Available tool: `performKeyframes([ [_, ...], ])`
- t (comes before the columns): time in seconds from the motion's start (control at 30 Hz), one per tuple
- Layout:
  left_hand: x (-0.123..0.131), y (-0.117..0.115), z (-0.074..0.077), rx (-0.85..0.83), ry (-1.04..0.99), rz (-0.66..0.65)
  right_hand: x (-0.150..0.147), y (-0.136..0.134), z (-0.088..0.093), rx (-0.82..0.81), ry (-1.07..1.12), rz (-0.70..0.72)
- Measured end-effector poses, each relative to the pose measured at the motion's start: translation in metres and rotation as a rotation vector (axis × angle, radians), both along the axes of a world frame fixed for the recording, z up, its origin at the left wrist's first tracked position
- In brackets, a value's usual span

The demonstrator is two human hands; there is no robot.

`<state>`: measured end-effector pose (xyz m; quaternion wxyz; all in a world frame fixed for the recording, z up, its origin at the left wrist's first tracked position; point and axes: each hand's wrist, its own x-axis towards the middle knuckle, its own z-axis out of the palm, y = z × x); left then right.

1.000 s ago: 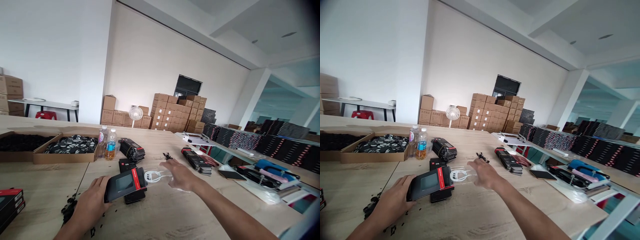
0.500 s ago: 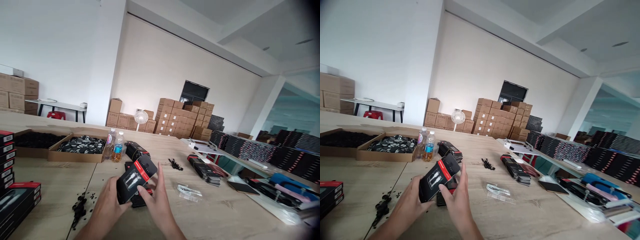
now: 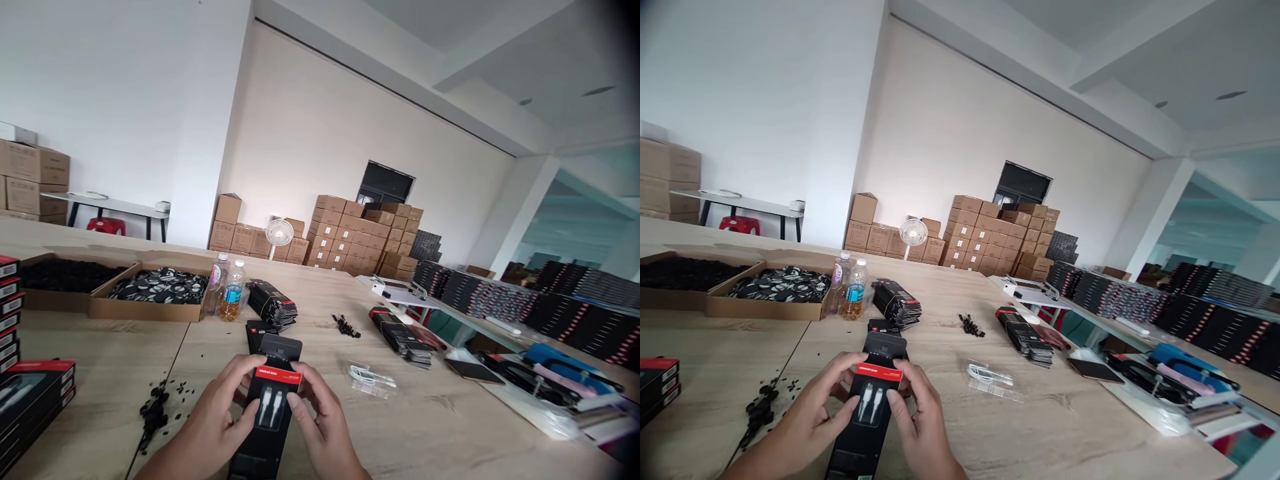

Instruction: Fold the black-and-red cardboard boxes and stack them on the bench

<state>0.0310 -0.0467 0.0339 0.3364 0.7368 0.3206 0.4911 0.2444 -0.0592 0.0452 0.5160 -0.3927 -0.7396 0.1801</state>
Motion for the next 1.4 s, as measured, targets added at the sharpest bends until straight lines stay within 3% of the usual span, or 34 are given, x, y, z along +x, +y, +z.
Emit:
performKeyframes([
  [0.2,-0.006,-0.009,0.019,0.051,-0.016,-0.065,-0.003,-0.016,0.016,0.246,-0.097,-0.037],
  [0.4,-0.003,-0.017,0.012,0.365,0.02,0.163,-0.001,-0.03,0.03,0.361,-0.219,-0.065],
  [0.5,0.0,-0.026,0.012,0.434,-0.012,0.257,0.001,-0.036,0.03,0.442,-0.328,-0.125],
  [0.57,-0.001,-0.034,0.022,0.461,0.032,0.285,0.002,-0.039,0.027,0.491,-0.357,-0.148],
  [0.67,-0.006,-0.047,0.046,0.528,0.185,0.214,0.001,-0.044,0.025,0.52,-0.262,-0.098],
  [0.83,-0.009,-0.057,0.075,0.407,0.293,0.082,-0.005,-0.05,0.041,0.297,-0.104,0.031],
  [1.1,-0.003,-0.051,0.081,0.068,0.285,0.034,-0.012,-0.055,0.071,-0.047,-0.013,0.068],
  [1.4,0.0,-0.052,0.087,0.122,0.271,0.063,-0.013,-0.053,0.084,-0.176,0.054,0.1],
])
